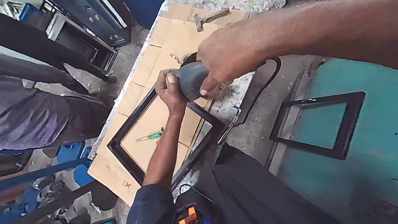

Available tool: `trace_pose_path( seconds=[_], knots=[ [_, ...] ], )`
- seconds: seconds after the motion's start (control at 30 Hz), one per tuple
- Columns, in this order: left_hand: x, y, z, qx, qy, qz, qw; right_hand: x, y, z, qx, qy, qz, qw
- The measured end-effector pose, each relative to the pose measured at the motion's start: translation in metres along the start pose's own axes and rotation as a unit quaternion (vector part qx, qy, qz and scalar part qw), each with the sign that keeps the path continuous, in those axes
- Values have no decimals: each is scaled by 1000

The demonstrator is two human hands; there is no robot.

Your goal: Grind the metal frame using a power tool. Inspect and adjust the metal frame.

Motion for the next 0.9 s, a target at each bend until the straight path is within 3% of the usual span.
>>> trace_pose_path(
  seconds=[0.47, 0.9],
  knots=[
    [58, -82, 28, -69, -87, -58, 992, 64, -92, 19, 64, 39, -13, 997],
    [68, -106, 16, -63, -79, -88, 991, 95, -102, 35, 75, 39, -1, 996]
  ],
)
Point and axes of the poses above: each hand's wrist, its own y-axis towards the middle knuckle, its own x-axis out of the palm, z = x × y, the point moved 4 cm from there along y, towards the middle knuckle, and after that the axes turned 3 degrees about -x, right-handed, at the moved point
